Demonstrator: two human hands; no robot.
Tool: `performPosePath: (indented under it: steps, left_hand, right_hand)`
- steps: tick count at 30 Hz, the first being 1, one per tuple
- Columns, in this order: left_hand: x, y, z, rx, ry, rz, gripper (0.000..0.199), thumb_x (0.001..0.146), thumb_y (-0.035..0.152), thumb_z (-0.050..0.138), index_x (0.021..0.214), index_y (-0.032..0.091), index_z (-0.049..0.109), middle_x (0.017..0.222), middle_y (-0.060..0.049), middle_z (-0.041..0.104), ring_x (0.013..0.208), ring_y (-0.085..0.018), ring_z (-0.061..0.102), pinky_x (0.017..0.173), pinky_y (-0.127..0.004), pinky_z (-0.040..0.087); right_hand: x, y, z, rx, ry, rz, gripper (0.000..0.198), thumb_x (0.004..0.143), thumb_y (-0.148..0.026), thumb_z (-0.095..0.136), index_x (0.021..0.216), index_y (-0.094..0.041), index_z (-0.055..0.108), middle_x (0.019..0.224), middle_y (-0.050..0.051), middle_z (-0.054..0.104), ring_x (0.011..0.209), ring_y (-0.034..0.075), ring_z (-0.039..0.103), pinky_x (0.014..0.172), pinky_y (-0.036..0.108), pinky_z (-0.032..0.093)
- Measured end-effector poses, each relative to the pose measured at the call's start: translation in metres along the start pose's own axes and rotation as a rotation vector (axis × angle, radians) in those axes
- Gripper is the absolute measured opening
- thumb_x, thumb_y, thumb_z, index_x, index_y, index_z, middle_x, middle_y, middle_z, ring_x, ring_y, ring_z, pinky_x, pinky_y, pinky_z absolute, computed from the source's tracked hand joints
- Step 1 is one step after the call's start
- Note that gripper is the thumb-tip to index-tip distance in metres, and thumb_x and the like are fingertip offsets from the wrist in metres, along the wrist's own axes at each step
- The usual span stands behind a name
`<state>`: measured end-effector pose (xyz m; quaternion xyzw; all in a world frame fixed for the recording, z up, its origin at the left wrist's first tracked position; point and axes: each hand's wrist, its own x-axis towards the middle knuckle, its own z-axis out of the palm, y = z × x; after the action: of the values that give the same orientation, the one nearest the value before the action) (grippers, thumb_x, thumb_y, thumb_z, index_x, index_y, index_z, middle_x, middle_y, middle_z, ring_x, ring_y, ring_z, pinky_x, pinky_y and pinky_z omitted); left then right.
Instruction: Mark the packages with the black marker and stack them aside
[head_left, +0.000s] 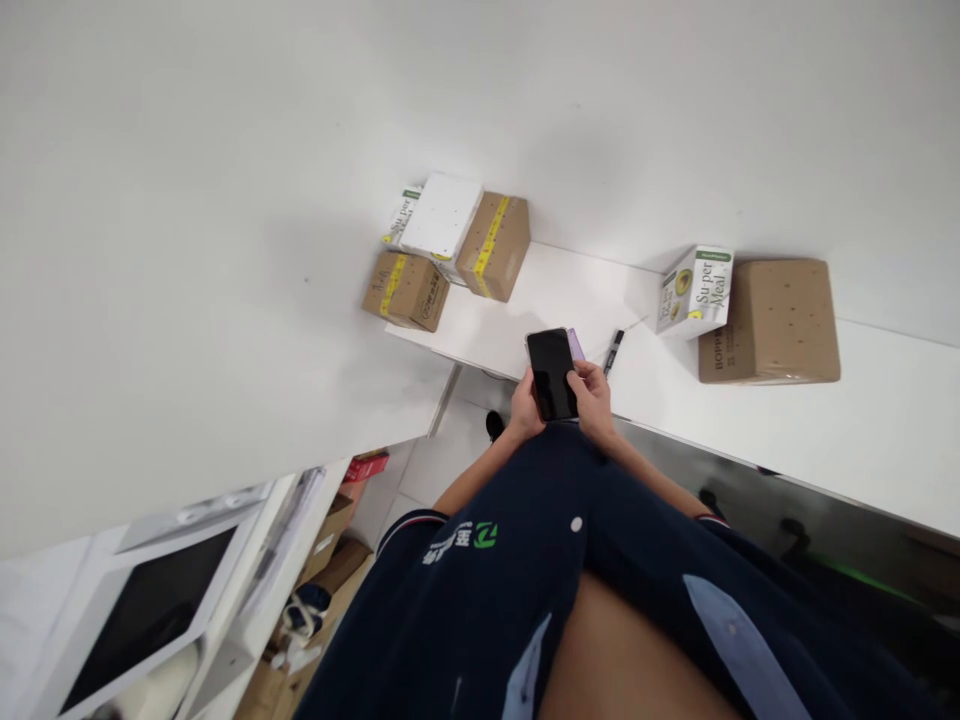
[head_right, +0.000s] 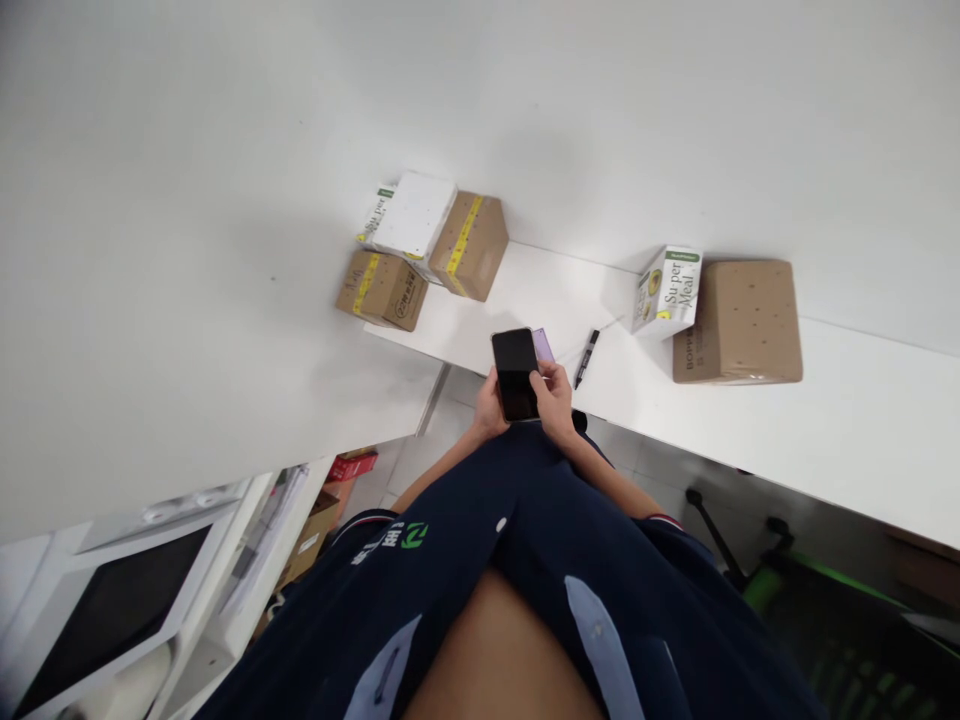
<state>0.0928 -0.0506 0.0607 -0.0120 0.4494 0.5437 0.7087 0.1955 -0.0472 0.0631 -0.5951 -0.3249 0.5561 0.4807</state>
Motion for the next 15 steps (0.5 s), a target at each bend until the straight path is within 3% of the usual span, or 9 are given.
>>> performPosePath:
  steps: [7, 15]
  left_hand:
    - [0.002, -0.0018, -0.0014, -0.004, 0.004, -0.001, 0.044, 0.095, 0.051, 0.051, 0.105, 0.013, 0.07, 0.105, -0.011, 0.076, 0.114, -0.027, 0.069, 0.102, -0.04, 0.052]
    - [0.0046, 0.0005, -0.0031, -0.001, -0.016, 0.009, 0.046, 0.095, 0.052, 0.049, 0.106, 0.013, 0.07, 0.108, -0.013, 0.076, 0.118, -0.03, 0.067, 0.104, -0.045, 0.051]
  right_hand:
    - [0.0005, -0.0032, 0.0016, 0.029, 0.014, -0.012, 0.036, 0.073, -0.047, 0.068, 0.099, -0.024, 0.057, 0.085, -0.003, 0.058, 0.076, 0.013, 0.056, 0.075, 0.028, 0.048]
    - [0.0025, -0.0053, 0.005, -0.018, -0.001, -0.024, 0.034, 0.074, -0.047, 0.068, 0.097, -0.024, 0.058, 0.087, -0.002, 0.06, 0.073, 0.013, 0.054, 0.069, 0.028, 0.048]
